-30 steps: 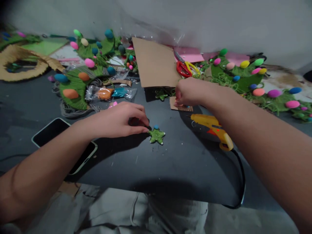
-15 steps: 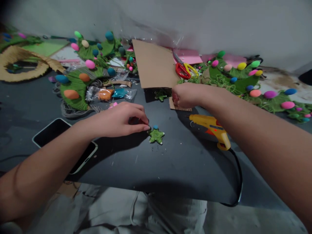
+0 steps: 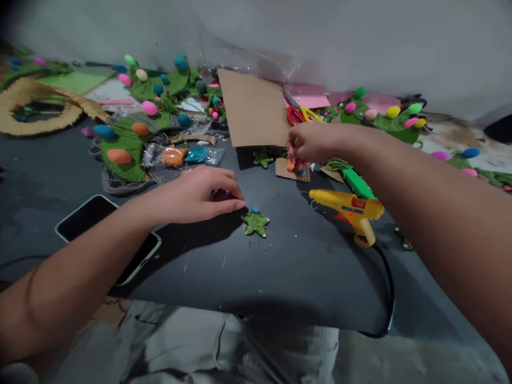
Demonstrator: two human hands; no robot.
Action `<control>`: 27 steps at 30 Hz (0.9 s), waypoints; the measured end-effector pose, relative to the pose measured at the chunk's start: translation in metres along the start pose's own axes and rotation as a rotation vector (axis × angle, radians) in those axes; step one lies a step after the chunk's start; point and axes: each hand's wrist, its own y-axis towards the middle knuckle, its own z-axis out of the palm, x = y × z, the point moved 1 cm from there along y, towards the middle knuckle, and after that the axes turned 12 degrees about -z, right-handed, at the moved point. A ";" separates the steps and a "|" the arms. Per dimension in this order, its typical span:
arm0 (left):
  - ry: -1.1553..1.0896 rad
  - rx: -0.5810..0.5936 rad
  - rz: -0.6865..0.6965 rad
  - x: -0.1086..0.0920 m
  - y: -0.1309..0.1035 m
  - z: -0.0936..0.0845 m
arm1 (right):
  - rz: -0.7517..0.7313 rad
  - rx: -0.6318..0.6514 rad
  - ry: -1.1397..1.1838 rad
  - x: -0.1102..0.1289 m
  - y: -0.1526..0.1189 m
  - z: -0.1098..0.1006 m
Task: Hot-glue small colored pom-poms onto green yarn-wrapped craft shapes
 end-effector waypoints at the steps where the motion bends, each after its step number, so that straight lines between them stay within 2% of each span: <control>1: -0.001 0.002 -0.002 0.000 0.000 0.000 | 0.018 0.010 0.077 -0.002 -0.001 0.000; 3: -0.004 0.006 -0.008 0.000 0.000 0.000 | 0.029 0.058 0.208 -0.004 -0.002 0.001; 5: -0.008 0.011 -0.015 0.000 0.000 0.000 | -0.005 0.080 0.215 -0.004 -0.002 0.000; 10: -0.015 0.028 -0.033 0.001 0.000 0.001 | -0.042 0.108 0.104 -0.006 -0.003 -0.004; 15: -0.008 0.023 -0.029 0.000 0.001 0.001 | -0.097 0.066 0.035 -0.005 -0.007 -0.005; 22: -0.009 0.031 -0.029 0.000 0.000 0.000 | -0.121 0.068 -0.287 0.004 -0.006 0.000; 27: -0.009 0.032 -0.043 -0.001 0.000 0.000 | -0.129 0.046 -0.346 0.012 -0.007 0.002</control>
